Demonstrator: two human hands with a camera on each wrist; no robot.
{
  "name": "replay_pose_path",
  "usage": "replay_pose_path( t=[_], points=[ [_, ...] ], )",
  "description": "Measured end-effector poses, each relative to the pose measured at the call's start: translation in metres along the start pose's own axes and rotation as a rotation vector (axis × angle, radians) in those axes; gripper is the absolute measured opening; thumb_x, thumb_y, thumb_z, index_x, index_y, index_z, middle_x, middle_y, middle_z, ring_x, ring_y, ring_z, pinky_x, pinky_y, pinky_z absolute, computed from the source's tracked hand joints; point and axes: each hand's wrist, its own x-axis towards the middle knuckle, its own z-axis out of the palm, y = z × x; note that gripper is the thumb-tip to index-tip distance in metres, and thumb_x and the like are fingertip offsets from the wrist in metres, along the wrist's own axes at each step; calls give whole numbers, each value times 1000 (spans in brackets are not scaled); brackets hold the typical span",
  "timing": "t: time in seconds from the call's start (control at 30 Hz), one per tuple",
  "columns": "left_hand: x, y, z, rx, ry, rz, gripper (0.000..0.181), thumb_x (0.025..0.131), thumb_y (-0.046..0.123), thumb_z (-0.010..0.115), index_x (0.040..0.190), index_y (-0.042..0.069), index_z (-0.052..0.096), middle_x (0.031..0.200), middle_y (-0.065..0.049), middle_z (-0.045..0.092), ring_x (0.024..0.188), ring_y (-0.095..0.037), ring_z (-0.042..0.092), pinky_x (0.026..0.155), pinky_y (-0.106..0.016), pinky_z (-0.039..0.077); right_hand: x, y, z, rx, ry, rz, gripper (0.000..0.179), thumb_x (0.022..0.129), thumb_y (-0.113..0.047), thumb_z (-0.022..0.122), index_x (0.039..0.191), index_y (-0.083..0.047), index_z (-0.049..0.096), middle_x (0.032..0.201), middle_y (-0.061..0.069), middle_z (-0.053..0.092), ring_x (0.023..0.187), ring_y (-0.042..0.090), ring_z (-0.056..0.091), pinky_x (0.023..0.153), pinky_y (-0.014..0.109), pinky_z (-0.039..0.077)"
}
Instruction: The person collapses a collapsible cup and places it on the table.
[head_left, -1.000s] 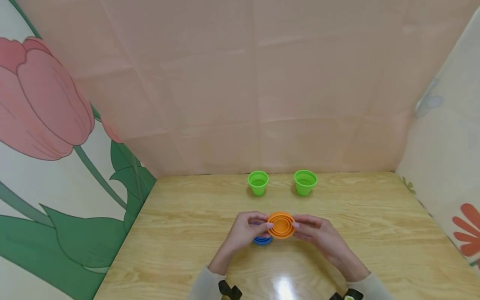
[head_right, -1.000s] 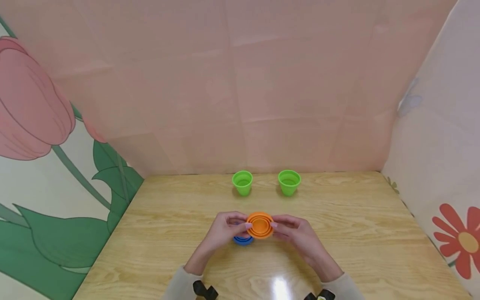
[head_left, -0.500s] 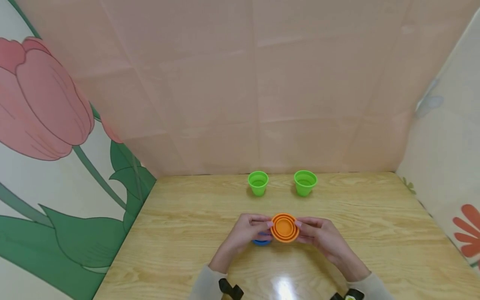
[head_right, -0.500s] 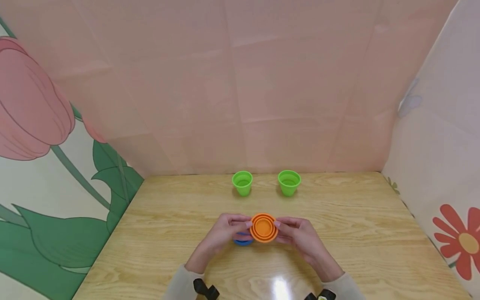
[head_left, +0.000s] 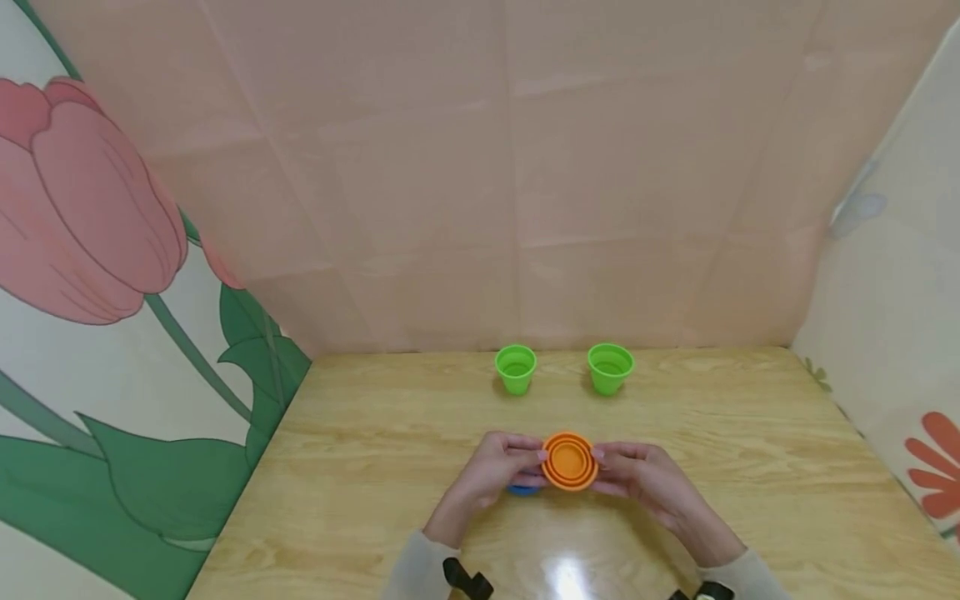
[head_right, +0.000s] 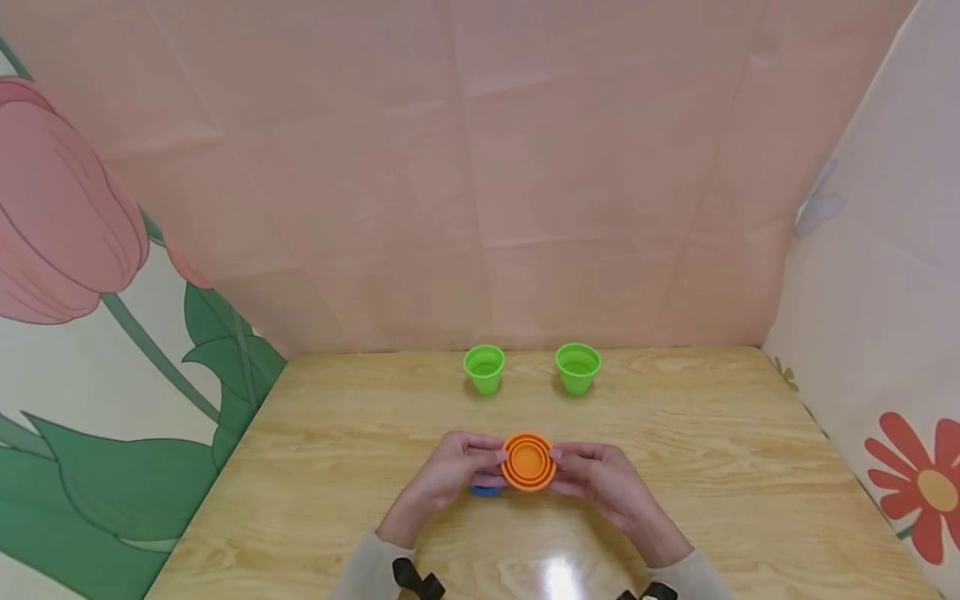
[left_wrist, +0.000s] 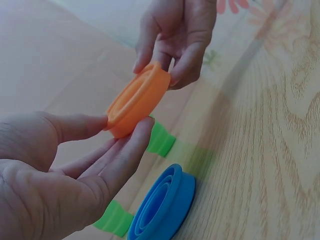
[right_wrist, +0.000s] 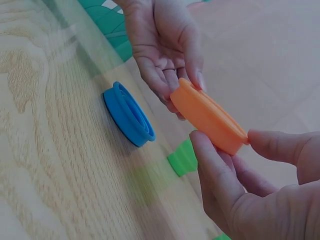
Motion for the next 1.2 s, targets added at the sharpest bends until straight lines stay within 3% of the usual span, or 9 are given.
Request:
replay_pose_path(
  t=[0.17, 0.37, 0.53, 0.73, 1.03, 1.2],
  points=[
    [0, -3, 1, -11, -5, 1, 25, 99, 1, 69, 121, -11, 70, 108, -22, 78, 87, -23, 79, 84, -39, 69, -3, 0, -3, -20, -11, 45, 41, 105, -13, 64, 135, 15, 59, 112, 4, 77, 104, 18, 76, 96, 36, 66],
    [2, -4, 2, -16, -8, 0, 26, 97, -2, 70, 121, -13, 69, 109, -29, 77, 86, -25, 80, 83, -40, 69, -6, 1, -3, -2, -36, 14, 41, 104, -7, 63, 136, 19, 56, 112, 4, 77, 104, 17, 76, 97, 35, 65],
    [5, -8, 7, -22, -10, 2, 24, 97, -3, 69, 119, -13, 69, 107, -28, 77, 87, -25, 79, 83, -40, 69, -7, 3, -8, 21, -43, 1, 34, 104, -5, 63, 132, 13, 62, 112, 4, 78, 104, 17, 77, 97, 36, 65],
    [12, -18, 23, -41, -17, 1, 22, 97, -4, 68, 117, -13, 69, 105, -28, 77, 84, -24, 79, 83, -41, 69, -10, 9, -27, 9, -50, -5, 23, 105, -4, 60, 125, 3, 70, 110, 1, 79, 103, 16, 77, 95, 35, 66],
    [23, -25, 62, -41, 93, 3, 16, 95, -6, 71, 111, -9, 71, 96, -18, 78, 87, -30, 80, 79, -37, 69, -11, 10, -61, -71, -6, 8, 24, 105, -3, 60, 125, 4, 70, 110, -1, 79, 101, 16, 78, 93, 35, 66],
    [28, -25, 75, -25, 147, -1, 15, 94, -5, 72, 109, -7, 71, 93, -14, 76, 85, -31, 80, 76, -36, 69, -13, 6, -73, -86, 2, 12, 27, 105, -4, 61, 128, 7, 68, 111, 0, 80, 101, 16, 78, 92, 35, 66]
  ],
)
